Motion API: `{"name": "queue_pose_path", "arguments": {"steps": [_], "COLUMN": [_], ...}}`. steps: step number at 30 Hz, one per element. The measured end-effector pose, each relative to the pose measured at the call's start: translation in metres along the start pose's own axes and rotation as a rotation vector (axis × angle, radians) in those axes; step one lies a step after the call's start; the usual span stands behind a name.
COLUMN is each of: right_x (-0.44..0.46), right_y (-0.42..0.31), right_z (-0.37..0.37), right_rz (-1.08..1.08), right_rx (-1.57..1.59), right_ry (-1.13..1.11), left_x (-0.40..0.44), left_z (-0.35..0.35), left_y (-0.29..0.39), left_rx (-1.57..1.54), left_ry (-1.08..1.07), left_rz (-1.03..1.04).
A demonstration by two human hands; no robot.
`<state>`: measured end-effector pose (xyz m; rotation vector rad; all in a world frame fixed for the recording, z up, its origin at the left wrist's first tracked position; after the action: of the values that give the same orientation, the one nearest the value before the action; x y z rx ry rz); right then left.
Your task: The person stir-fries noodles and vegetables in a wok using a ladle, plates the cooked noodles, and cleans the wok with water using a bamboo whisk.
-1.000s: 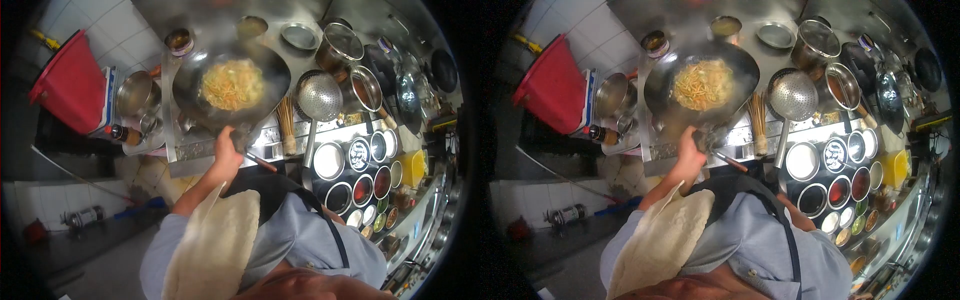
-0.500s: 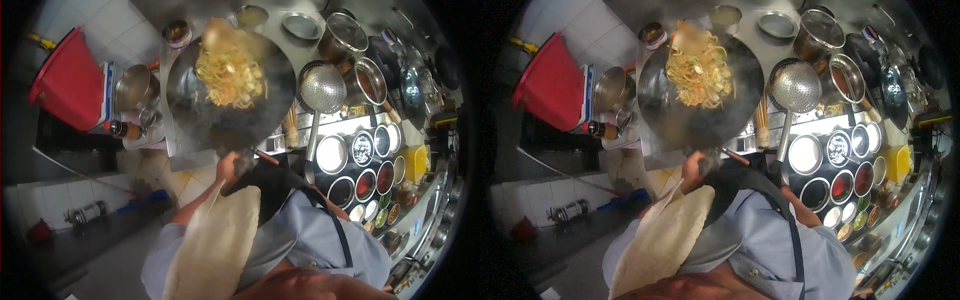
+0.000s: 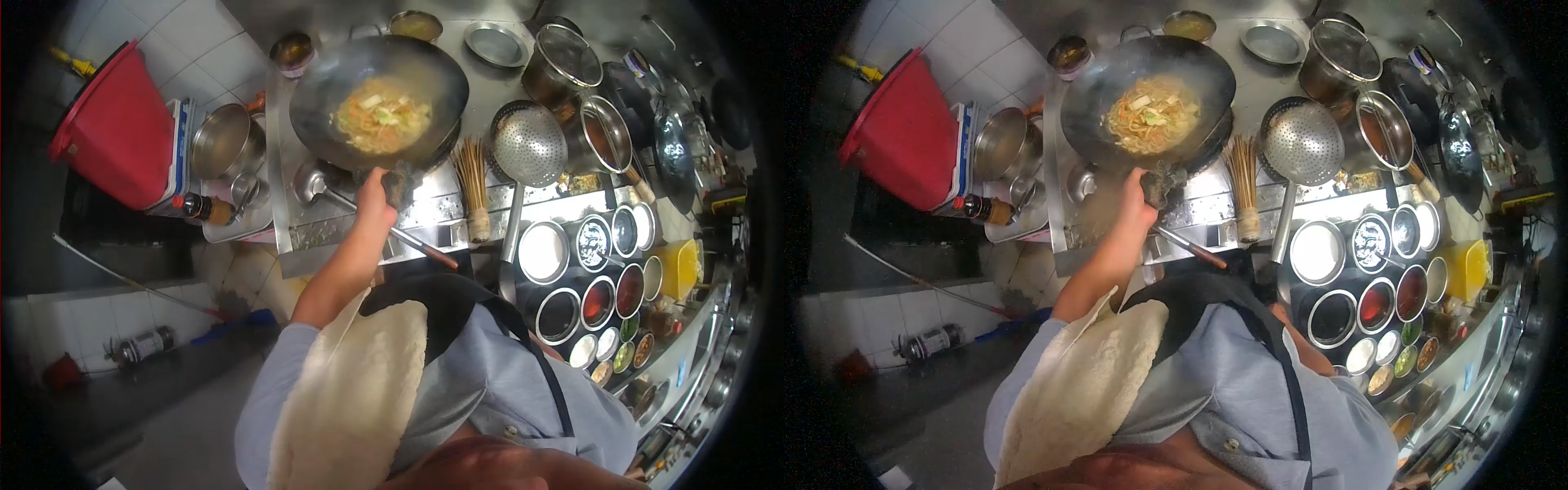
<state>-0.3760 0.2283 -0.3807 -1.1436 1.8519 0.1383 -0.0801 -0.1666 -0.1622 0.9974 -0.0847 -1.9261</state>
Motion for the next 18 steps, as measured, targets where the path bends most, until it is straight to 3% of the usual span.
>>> {"name": "queue_pose_path", "arguments": {"steps": [18], "right_x": [0.010], "right_y": [0.018], "right_z": [0.026], "right_rz": [-0.049], "right_rx": [0.013], "right_ry": [0.023], "left_x": [0.004], "left_z": [0.014], "left_y": [0.004], "left_rx": [0.156], "left_ry": [0.025], "left_rz": [-0.022]}}
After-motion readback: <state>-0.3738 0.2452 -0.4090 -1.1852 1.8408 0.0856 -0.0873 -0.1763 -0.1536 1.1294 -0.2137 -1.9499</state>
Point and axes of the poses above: each hand's wrist, its own x-axis towards the middle knuckle, its own z-axis out of the palm, y = z × x, the point moved 3 cm from there along x, towards the middle knuckle, and after that the axes turned 1 degree about x, right-handed, at the moved point
